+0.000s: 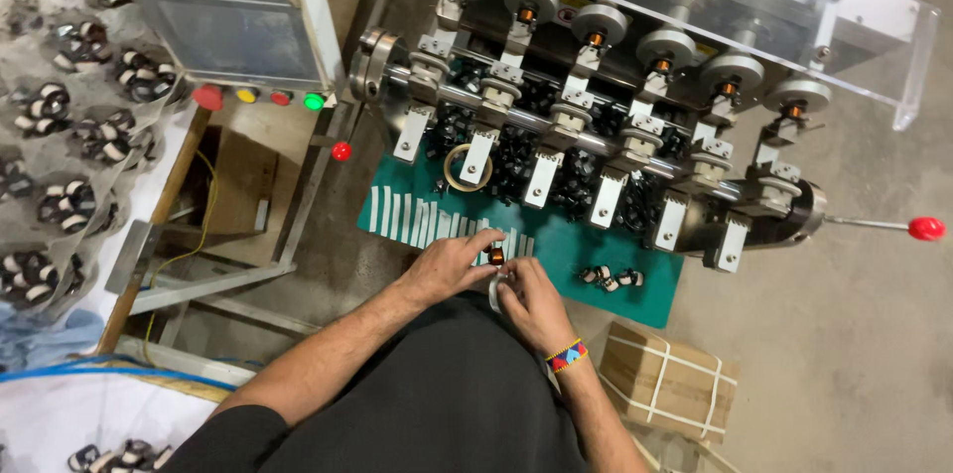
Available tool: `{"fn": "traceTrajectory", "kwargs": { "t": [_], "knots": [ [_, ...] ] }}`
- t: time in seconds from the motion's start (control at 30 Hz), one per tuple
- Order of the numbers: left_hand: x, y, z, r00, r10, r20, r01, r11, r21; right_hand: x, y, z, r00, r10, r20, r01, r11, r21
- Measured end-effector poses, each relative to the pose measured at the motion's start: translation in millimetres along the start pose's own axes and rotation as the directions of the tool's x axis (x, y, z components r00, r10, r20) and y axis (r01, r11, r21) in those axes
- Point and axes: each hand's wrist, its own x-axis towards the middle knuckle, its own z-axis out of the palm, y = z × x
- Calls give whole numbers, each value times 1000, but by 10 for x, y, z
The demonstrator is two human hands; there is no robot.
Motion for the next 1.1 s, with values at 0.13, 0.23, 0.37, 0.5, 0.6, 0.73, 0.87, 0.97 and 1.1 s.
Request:
{"fn": "traceTrajectory", "kwargs": {
  "t": [0.13, 0.23, 0.37, 0.5, 0.6, 0.73, 0.87, 0.97, 1.1],
  "knots": [
    [169, 65, -54, 984, 151, 93, -154, 988, 26, 157, -181, -70, 988, -23, -152, 15, 998, -54],
    [243, 89, -72, 935, 352, 38, -351, 936, -25, 124, -94, -50, 958, -87, -272, 48, 988, -148],
    [299, 8, -20, 946, 324, 0, -323, 944, -71, -163, 133, 44, 948, 293, -121, -238, 909, 343],
    [344, -140, 136, 998, 23, 58, -6, 963, -269, -377, 236, 85, 939, 342, 34, -282, 709, 647],
    [358, -197, 291, 965, -189, 180, 254, 840, -479, -441, 146, 7, 935, 261, -242, -167, 922, 349],
    [359, -187, 450, 811, -224, 541, 583, 224, -781, -338, -17, -262, 871, -175, -459, 74, 970, -231],
    [321, -114, 539, 706, -54, 706, 702, -83, -708, -290, -54, -399, 835, -271, -479, 145, 948, -282],
    [286, -12, 594, 731, 11, 682, 670, -201, -715, -316, 78, -412, 825, -271, -496, 188, 959, -212],
    [276, 205, 669, 855, -129, 502, 491, 512, -705, -319, 429, -513, 900, 158, -406, -46, 961, 271]
  ]
}}
